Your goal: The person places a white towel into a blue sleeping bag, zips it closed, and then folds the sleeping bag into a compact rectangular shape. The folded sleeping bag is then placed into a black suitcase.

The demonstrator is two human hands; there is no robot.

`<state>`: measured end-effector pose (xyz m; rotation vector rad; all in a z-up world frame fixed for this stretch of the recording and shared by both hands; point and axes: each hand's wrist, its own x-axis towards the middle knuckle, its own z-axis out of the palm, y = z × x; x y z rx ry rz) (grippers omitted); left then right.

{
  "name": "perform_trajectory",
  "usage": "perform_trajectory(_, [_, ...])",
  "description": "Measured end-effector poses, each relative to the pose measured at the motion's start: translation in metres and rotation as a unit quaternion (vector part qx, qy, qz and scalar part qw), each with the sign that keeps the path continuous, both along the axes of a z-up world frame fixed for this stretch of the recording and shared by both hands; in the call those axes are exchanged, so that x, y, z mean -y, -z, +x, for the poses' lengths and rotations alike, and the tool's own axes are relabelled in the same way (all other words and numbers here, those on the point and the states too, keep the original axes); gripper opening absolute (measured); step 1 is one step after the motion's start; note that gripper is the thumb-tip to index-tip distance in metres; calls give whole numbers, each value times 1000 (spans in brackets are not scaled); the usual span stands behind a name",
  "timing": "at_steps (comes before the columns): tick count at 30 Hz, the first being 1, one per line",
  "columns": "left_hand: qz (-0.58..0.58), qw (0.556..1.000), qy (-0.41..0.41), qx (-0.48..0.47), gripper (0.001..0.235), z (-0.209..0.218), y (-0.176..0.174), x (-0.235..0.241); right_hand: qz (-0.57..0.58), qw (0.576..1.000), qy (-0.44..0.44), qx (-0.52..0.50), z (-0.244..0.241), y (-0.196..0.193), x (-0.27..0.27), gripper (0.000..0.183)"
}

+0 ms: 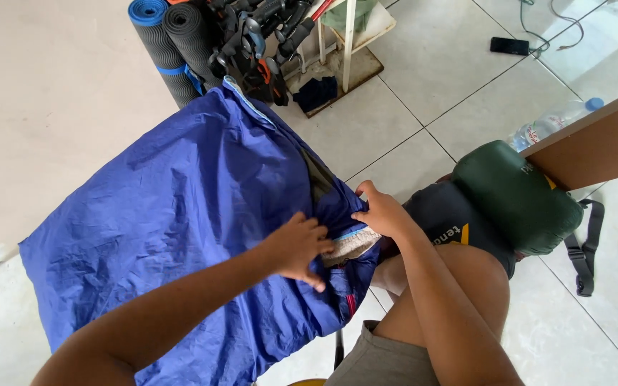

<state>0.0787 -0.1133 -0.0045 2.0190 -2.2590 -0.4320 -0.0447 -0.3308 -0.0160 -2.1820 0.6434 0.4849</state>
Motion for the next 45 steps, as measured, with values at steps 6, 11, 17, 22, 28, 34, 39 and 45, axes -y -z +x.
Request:
perform_trajectory(6, [79,989,7,123,21,-10,44,-7,-47,997,-41,49,-7,14,-3,48])
perform_trajectory(11, [-210,974,-19,84,33,-5,-19,37,-45,971,-73,222,-19,11,2,46])
perform_trajectory(17, [-275,957,-90,23,11,-3,-5,58,313,931,-9,190,-47,-13,-5,50])
perform_trajectory(22, [134,973,-116,147,58,28,60,30,88,979,-181,14,-36,-43,-27,88])
perform_trajectory(28, [115,951,-118,260,16,40,33,18,65,978,-198,12,-36,25,-10,57])
perform_trajectory(34, [130,949,-94,272,33,59,29,33,26,993,-114,-26,-58,-33,0,41])
perform_trajectory(39, [-249,937,-94,228,8,52,-10,79,-40,983,-132,-117,-75,-10,7,62])
perform_trajectory(45, [-156,962,-183,128,51,62,37,92,-18,988,-105,-115,-65,-16,1,76])
